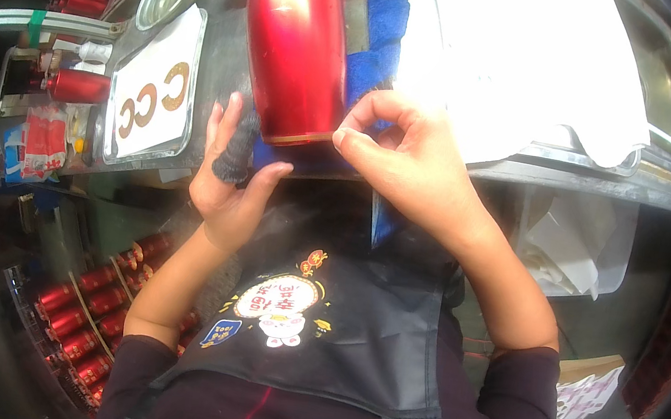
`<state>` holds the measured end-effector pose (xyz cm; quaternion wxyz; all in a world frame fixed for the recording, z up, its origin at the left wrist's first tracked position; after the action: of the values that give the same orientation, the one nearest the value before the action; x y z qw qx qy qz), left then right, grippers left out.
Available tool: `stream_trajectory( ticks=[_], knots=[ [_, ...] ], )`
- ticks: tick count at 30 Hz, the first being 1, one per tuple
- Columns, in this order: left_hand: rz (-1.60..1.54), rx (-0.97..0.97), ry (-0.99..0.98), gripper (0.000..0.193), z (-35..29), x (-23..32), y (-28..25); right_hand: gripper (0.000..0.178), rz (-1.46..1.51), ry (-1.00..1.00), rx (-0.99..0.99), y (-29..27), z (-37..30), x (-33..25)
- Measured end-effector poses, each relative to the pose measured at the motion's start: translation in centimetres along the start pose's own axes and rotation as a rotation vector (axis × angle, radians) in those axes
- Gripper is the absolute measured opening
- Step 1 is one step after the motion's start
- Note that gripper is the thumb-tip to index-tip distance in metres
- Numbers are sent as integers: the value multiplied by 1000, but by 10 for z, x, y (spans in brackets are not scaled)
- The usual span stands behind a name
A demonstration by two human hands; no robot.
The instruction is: The person places a gold ring around the neck of a red bottle, then smooths a red label onto the bottle's body. They repeat this process with a second red bottle, handling each bottle one at a time on a stainless steel work surface.
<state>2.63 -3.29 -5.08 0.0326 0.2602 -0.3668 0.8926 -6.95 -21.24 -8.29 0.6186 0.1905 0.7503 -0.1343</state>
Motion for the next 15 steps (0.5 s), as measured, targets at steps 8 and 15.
stream_trajectory(
  ticks=[8, 15],
  knots=[
    [114, -53, 113, 43, -3, 5, -1, 11, -1, -14, 2, -3, -2, -6],
    [178, -60, 191, 36, 10, 19, 0, 11, -12, -18, 7, -2, 1, -4]
  ],
)
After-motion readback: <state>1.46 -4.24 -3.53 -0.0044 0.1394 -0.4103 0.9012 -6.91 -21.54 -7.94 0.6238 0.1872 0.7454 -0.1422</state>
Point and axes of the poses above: each hand's wrist, its own z-axis towards the middle knuckle, its own y-axis out of the palm, x = y × z, the point moved 8 cm from there along z, towards the middle knuckle, and after that the axes turned 4 degrees about x, right-handed, at the moved point
